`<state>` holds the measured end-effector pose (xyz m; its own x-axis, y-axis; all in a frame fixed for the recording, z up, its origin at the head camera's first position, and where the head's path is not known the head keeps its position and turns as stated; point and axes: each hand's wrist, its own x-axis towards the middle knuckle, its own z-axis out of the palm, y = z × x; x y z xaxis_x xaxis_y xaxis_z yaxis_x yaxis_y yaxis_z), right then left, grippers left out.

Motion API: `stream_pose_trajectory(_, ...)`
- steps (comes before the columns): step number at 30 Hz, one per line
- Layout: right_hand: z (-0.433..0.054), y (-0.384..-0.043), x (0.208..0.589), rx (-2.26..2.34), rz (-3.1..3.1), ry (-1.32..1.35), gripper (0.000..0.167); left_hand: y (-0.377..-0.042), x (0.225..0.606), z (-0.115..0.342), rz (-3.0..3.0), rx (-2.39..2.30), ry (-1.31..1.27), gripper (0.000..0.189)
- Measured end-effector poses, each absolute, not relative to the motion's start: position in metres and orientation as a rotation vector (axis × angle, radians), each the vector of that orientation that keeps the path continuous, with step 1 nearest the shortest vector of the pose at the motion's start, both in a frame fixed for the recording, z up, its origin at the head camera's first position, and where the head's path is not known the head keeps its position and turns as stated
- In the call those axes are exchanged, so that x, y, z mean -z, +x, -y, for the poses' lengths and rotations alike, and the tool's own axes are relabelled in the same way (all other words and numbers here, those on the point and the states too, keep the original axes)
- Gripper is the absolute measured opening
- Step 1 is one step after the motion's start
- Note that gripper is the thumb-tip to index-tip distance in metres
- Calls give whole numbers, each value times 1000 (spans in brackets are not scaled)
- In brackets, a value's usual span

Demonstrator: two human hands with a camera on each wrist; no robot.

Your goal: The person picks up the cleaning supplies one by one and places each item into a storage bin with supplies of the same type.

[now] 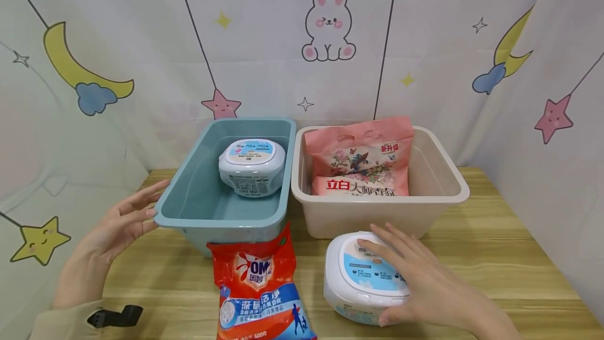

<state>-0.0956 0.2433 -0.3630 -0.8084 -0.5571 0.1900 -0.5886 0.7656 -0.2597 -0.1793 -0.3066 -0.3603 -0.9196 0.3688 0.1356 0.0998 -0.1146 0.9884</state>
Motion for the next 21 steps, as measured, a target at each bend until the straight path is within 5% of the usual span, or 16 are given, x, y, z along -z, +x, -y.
stream_pose_trajectory(21,-241,-99,359,-482,2933,881,106,-174,361,299,-1912,-2238,539,54)
